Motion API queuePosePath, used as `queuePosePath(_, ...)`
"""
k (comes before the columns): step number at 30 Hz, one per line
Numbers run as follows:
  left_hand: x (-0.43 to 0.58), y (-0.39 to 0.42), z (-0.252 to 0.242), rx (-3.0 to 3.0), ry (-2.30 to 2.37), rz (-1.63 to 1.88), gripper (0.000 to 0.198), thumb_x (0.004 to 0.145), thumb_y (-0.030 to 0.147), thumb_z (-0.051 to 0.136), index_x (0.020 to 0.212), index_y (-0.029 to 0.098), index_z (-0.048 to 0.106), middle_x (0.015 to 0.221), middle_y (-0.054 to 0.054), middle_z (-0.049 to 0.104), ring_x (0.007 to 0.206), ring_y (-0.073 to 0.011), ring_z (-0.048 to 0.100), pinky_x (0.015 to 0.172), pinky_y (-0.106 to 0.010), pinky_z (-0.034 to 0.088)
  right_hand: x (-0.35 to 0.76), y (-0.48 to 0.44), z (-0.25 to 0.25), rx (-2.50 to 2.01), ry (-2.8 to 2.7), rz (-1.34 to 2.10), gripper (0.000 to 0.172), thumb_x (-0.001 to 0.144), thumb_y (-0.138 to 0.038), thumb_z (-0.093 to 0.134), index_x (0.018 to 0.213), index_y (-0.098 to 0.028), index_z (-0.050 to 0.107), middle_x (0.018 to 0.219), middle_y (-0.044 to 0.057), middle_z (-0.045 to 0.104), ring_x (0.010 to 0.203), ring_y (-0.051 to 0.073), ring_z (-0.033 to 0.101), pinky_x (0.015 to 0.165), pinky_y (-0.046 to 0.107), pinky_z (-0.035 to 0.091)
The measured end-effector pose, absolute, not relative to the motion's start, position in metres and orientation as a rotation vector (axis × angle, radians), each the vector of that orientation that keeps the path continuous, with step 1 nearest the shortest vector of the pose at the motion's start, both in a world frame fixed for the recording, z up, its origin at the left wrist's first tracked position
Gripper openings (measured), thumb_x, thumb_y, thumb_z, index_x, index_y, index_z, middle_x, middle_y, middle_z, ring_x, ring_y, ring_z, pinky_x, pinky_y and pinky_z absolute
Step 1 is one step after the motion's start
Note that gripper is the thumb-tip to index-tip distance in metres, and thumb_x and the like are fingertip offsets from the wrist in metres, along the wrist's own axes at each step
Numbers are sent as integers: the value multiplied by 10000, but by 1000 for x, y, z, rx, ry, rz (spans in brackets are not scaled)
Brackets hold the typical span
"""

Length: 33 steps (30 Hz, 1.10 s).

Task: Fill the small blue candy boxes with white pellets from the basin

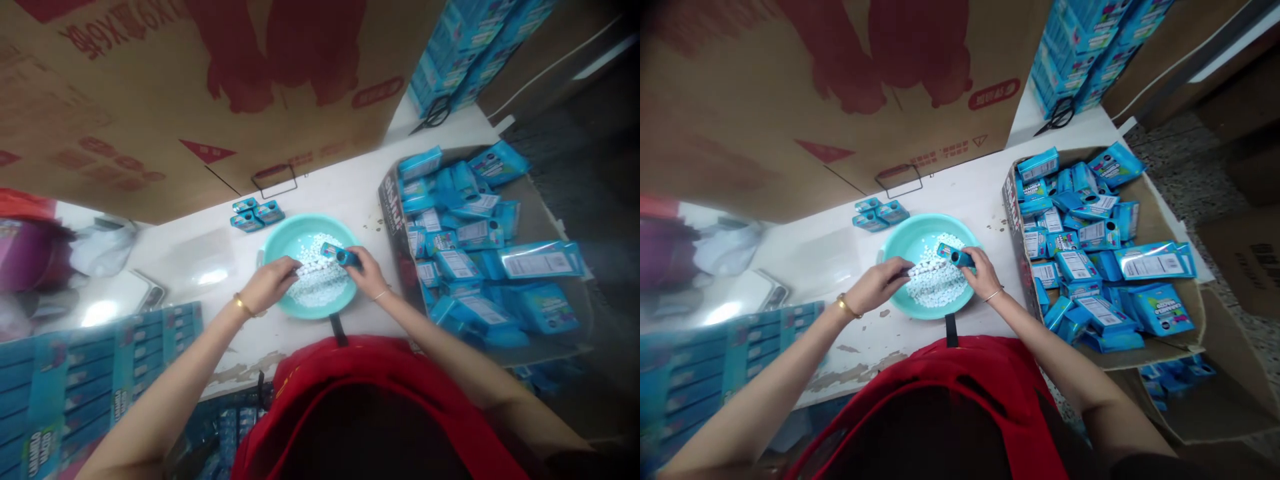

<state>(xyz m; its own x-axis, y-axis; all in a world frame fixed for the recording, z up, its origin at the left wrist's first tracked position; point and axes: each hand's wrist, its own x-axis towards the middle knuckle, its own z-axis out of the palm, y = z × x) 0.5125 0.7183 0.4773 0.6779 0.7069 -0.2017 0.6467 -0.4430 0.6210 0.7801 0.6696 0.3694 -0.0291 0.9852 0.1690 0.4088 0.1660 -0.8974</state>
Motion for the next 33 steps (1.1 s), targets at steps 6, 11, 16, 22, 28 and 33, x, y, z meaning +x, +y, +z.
queuePosePath(6,560,721,526,2490,1194,-437,206,920,192,394,961,159,593,887,-81,585,806,-207,579,724,-342,471,763,665,364,-1282,-1682,801,336,852,-250,541,1186,-238,508,1170,99,582,1127,265,523,992,489,421)
queuePosePath(11,576,715,543,2580,1191,-403,264,904,92,335,856,143,590,807,-98,553,808,-234,557,728,-375,439,759,666,360,-1281,-1670,818,322,858,-254,531,1179,-237,510,1148,100,590,1118,264,530,1007,508,404)
queuePosePath(16,543,741,485,2506,1395,-309,237,925,189,353,1041,173,559,951,-105,545,906,-249,532,781,-379,435,770,670,359,-1365,-1556,824,319,848,-261,533,1164,-228,513,1145,100,579,1088,263,540,953,471,443)
queuePosePath(22,537,740,355,2336,1257,-425,273,905,112,346,1076,177,549,1041,-112,535,967,-220,513,838,-355,434,775,681,359,-1490,-1431,815,320,837,-354,592,1122,-229,518,1065,73,600,983,239,575,876,393,479)
queuePosePath(28,544,703,327,2269,939,-335,274,908,107,367,1103,181,545,1090,-102,562,988,-215,532,898,-357,428,776,686,353,-1491,-1336,849,373,809,-372,648,1119,-218,508,1066,63,592,974,221,572,887,365,465)
queuePosePath(33,534,691,343,2178,782,-257,195,923,172,412,1090,169,513,1051,-46,591,933,-154,570,857,-247,459,776,687,352,-1473,-1281,932,377,814,-380,647,1118,-218,497,1046,51,576,984,211,557,894,342,457)
